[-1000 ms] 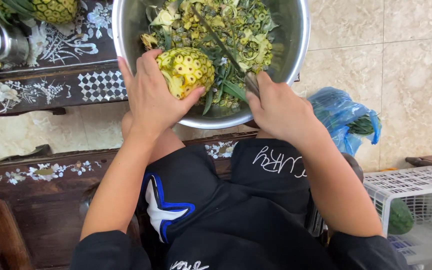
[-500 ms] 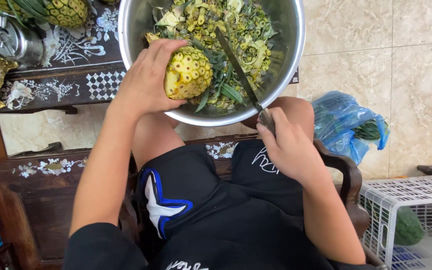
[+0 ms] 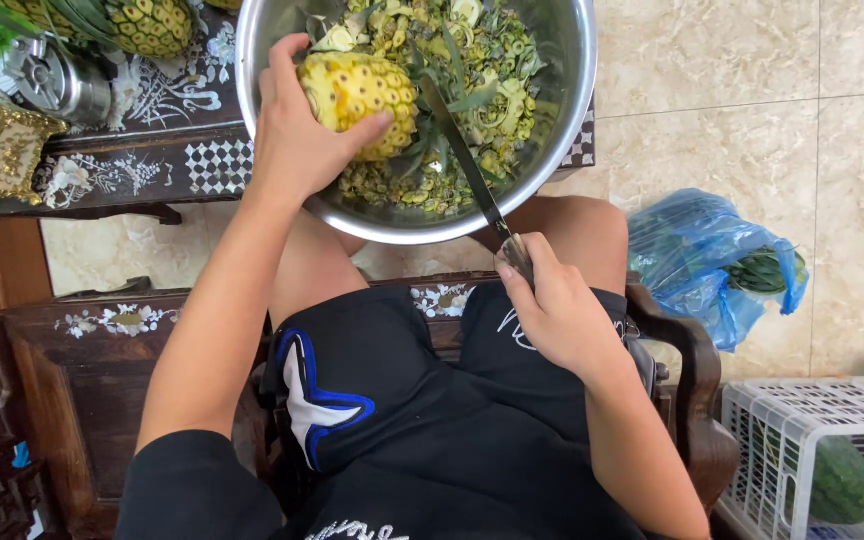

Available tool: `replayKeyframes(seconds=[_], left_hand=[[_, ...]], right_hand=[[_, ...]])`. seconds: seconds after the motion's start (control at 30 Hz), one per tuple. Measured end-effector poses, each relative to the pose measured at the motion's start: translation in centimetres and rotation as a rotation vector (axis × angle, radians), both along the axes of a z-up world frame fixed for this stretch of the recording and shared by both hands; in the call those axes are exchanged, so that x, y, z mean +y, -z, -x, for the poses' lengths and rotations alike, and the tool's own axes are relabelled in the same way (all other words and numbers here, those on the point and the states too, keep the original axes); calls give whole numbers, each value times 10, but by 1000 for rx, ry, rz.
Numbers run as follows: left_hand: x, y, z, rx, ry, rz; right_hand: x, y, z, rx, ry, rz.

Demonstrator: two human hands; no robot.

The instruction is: Peeling a pineapple and removing the eyes using a kitchen knife over a metal bowl.

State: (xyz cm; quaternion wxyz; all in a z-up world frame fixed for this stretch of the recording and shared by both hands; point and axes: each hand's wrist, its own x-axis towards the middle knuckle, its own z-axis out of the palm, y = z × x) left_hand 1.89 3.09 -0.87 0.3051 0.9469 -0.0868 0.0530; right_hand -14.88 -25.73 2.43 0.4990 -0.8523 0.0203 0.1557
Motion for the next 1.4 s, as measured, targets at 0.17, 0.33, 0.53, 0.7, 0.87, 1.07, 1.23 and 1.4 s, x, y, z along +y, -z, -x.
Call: replayKeyframes(seconds=[0.17,0.33,0.53,0.7,0.87,1.07,1.23,1.4], left_hand=[[-7,-7,-9,42,58,-77],[-5,-24,-11,32,243,-109],[0,-37,-16,-33,557,-166],[-9,-30,-24,-13,519,-169],[-20,1,-41,-238,397,-72],[-31,24,-49,-105,246,191],[-33,24,-53,-144,550,382],[-44,16,-53,-127,505,247]], right_hand=[[-6,1,-4,-21,17,-55],[-4,1,-12,86,31,-4],[-2,5,-14,-43,10,-49],[1,4,-17,74,40,-15],[1,-5,-21,83,78,-26],[1,2,-22,143,183,-143],[4,2,-26,93,190,-231],[1,2,-26,95,222,-261]])
